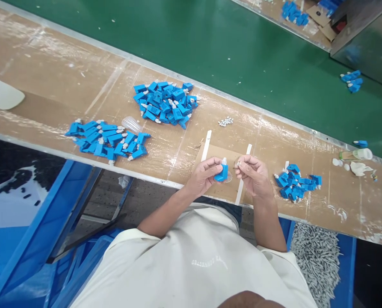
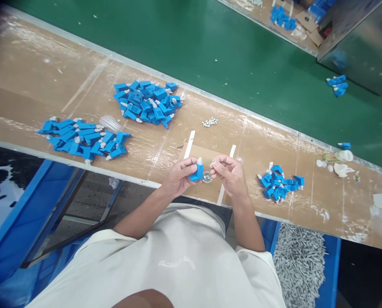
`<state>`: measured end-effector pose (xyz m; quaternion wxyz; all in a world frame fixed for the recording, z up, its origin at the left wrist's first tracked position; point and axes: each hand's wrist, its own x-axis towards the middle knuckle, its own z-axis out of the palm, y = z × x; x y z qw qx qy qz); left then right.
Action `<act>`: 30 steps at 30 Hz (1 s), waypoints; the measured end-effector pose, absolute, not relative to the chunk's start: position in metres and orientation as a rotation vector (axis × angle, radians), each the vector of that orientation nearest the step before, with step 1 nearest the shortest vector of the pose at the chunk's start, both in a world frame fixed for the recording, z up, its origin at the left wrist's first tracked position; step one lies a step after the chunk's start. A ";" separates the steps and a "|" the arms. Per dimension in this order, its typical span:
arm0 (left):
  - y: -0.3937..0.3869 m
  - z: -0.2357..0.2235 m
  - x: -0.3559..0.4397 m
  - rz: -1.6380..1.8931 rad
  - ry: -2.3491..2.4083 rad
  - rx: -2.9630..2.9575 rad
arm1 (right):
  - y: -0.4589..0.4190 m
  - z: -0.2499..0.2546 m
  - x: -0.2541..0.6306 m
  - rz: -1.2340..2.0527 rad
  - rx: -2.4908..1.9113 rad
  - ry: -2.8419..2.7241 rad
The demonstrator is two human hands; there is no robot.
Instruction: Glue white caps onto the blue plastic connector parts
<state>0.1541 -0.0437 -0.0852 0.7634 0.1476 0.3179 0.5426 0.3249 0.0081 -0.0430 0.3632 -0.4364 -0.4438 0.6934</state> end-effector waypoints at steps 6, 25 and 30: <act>-0.046 -0.073 0.159 1.184 0.702 0.379 | -0.012 -0.040 0.317 1.685 -1.163 -1.126; -0.045 -0.055 0.151 0.860 0.712 0.098 | -0.004 -0.047 0.333 1.077 -0.815 -1.887; -0.044 -0.056 0.152 0.844 0.722 0.057 | -0.002 -0.049 0.335 0.958 -0.728 -1.983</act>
